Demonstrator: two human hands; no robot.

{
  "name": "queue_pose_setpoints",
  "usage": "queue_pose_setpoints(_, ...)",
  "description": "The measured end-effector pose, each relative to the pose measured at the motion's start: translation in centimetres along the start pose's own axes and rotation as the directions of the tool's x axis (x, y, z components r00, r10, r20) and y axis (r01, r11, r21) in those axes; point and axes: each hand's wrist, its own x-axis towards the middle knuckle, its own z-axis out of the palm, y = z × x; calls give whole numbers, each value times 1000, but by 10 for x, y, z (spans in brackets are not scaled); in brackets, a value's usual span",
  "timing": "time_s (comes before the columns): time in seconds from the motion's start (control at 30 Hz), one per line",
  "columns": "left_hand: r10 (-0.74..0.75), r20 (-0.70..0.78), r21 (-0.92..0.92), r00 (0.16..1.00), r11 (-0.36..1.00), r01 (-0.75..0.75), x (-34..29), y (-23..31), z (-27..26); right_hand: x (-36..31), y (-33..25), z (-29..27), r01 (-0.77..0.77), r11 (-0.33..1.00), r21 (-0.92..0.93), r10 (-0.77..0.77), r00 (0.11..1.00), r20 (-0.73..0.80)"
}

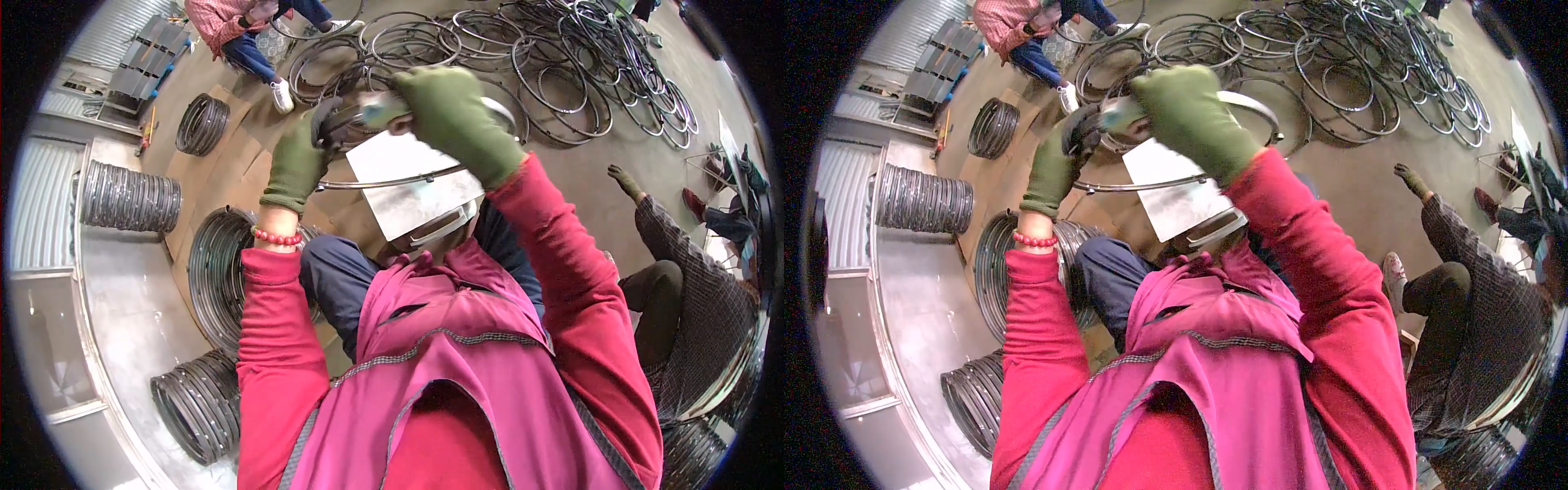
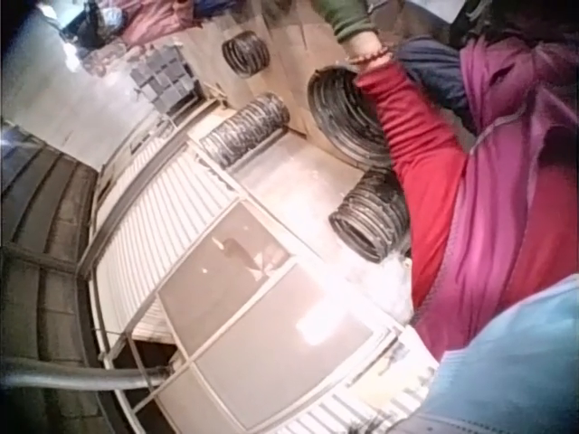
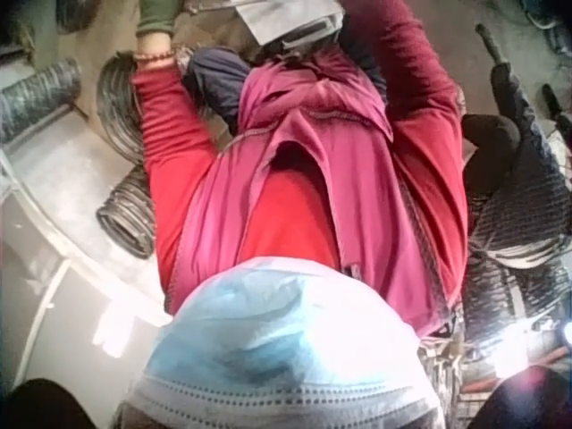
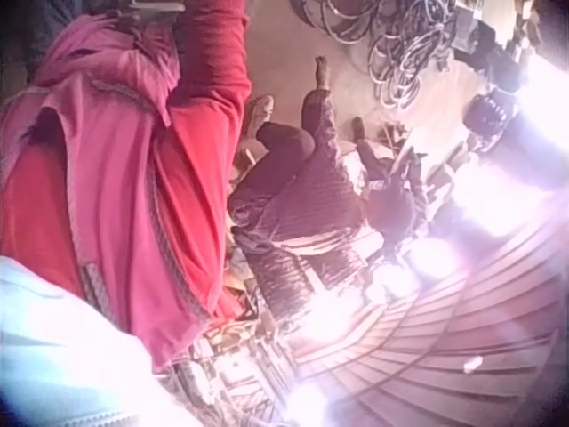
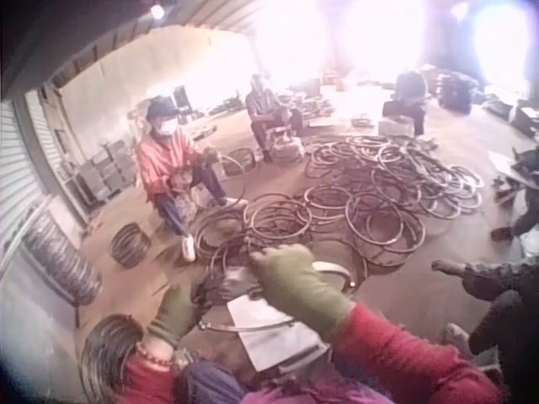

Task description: Polishing or cleaning metal rings with a cloth while sitting on the floor.

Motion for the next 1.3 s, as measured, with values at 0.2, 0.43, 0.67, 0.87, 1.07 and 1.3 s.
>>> queue_pose_setpoints(0.2, 153, -33, 98, 988, 984, -149, -2, -14, -2, 21, -59, 15, 86, 993, 84, -88, 996, 21)
queue_pose_setpoints(0.43, -17, -106, 18, 994, 1000, 19, -11, -24, -3, 9, -8, 5, -52, 951, 305, -22, 972, 234)
queue_pose_setpoints(0.67, -44, -84, -56, 995, 998, 39, -9, -54, 1, -95, 120, 95, -221, 471, 854, 204, 969, 138)
queue_pose_setpoints(0.87, 102, -92, 188, 991, 979, -83, 10, 13, 7, -13, 20, 3, 13, 970, 243, -36, 995, 91)
queue_pose_setpoints(1.07, 108, -79, 104, 991, 990, -99, 13, 7, 9, 1, -3, 2, 21, 963, 268, -40, 997, 66)
queue_pose_setpoints(1.3, -101, -56, -130, 993, 987, 93, -7, -48, -1, -73, 94, 59, -208, 813, 544, 191, 978, 89)
